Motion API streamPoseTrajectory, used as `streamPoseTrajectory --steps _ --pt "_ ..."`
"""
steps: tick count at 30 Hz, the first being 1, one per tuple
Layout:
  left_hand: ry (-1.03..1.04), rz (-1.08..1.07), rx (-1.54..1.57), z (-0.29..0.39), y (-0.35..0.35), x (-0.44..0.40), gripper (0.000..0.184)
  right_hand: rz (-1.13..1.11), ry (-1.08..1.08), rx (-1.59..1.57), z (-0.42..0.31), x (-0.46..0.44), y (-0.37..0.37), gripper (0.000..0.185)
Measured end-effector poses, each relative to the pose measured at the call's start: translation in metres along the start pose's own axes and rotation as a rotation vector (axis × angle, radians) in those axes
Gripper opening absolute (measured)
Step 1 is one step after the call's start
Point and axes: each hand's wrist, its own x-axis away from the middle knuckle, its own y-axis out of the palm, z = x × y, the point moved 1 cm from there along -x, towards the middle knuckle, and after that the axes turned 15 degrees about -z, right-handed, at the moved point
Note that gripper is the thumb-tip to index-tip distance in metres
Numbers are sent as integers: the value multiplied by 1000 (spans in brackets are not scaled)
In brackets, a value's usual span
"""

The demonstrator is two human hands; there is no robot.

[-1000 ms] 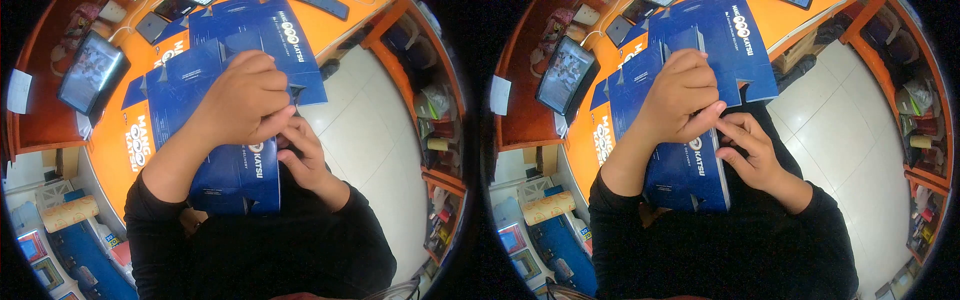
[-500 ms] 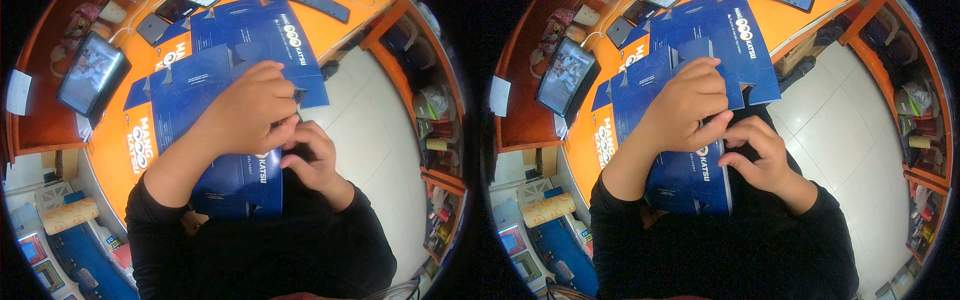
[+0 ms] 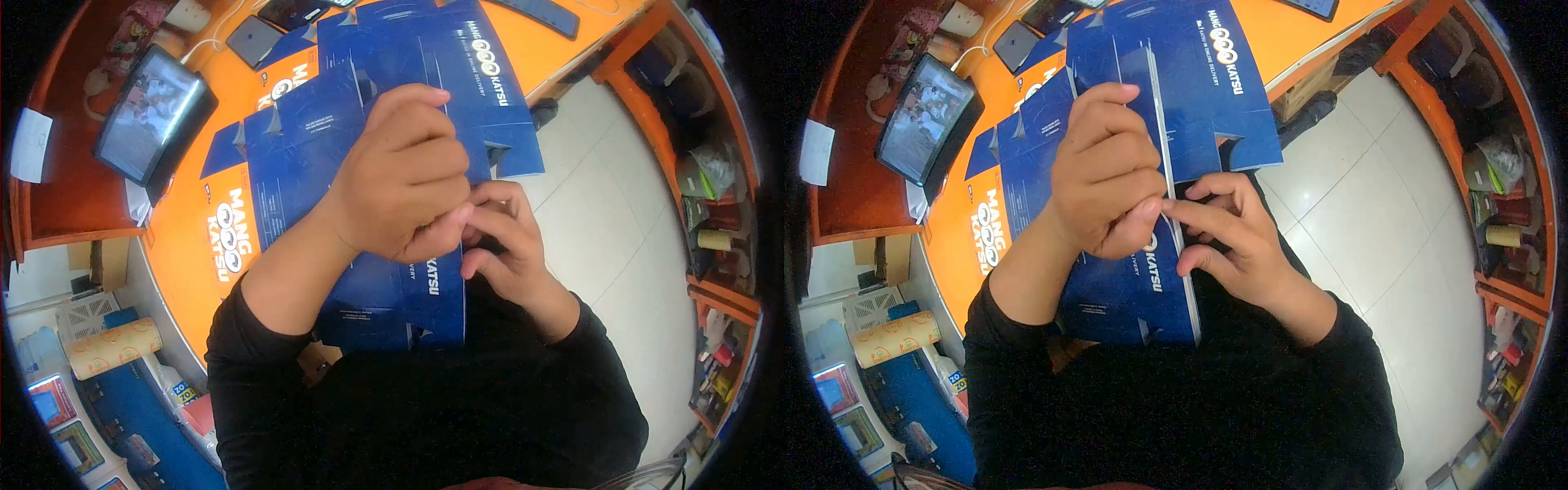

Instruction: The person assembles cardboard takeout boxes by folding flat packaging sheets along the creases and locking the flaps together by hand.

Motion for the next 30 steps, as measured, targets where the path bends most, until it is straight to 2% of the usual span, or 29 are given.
streamPoseTrajectory --steps 4,7,10,13,17,25,30 --pt "-2 25 -15 8 -4 1 10 13 -80 27 13 1 6 53" --pt "-9 24 -26 11 -3 1 10 -39 -64 131 9 -1 0 52" --pt "-4 29 -20 12 -4 0 10 -51 -90 96 9 1 -5 49" --pt "-2 30 -7 10 0 -1 10 -102 -103 -81 13 -4 -10 49" --pt "-35 -19 69 4 9 -5 8 -139 -9 -256 8 -9 -11 46" --pt "-117 -203 166 -7 31 0 15 -166 290 -341 2 -1 -9 41" --pt "-127 -247 141 -2 34 -1 18 -90 384 -539 10 16 5 37"
